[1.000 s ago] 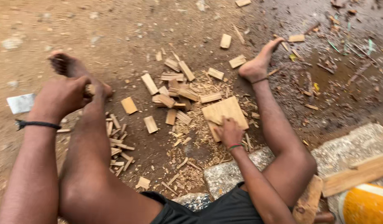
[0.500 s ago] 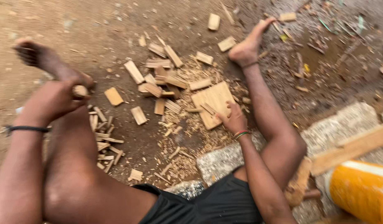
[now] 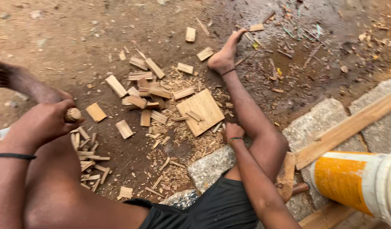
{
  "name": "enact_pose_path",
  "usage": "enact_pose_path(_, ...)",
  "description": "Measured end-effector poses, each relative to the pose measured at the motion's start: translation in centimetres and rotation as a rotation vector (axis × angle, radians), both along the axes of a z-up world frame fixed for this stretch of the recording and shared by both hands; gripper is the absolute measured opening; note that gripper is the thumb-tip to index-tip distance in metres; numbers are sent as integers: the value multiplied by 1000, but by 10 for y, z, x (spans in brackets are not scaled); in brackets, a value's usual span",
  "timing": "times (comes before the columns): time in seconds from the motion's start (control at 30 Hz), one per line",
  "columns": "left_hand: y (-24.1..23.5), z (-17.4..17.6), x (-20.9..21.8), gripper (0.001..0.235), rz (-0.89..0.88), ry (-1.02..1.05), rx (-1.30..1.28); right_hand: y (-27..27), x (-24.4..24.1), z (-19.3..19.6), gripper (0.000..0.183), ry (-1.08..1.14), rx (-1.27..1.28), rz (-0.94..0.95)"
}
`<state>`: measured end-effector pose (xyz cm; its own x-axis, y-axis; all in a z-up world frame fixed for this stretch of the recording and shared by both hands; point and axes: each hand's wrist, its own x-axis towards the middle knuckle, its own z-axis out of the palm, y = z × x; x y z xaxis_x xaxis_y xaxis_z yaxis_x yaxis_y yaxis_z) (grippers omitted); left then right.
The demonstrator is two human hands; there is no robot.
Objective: The person sits on the ground and uses a chisel and wooden mallet to carve small wooden pieces. They repeatedly strike the chisel to shape the wood, creating wood shavings and small blocks.
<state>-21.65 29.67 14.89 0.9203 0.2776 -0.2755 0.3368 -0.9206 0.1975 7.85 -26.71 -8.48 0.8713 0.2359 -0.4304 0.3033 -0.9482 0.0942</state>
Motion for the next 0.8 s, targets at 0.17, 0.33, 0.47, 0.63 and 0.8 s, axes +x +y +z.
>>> enact_pose_path(0.17, -4, 10, -9, 55, -6, -38, 28, -3, -2, -8, 24, -251, 245, 7)
enact_pose_path(0.33, -9, 11, -13, 48, -11, -49, 28, 10, -10, 8, 25, -41, 319, -208)
enact_pose_path(0.47, -11, 15, -12, 48, 18, 11, 42, 13, -4, -22, 25, 83, 406, -281)
enact_pose_path(0.63, -9, 14, -15, 50, 37, 19, 20, 3, 7, -29, 34, 413, 856, -580)
enact_pose_path(0.8, -1, -3, -11, 50, 59, 80, -18, 0, -12, 26, 21, -128, 777, -329)
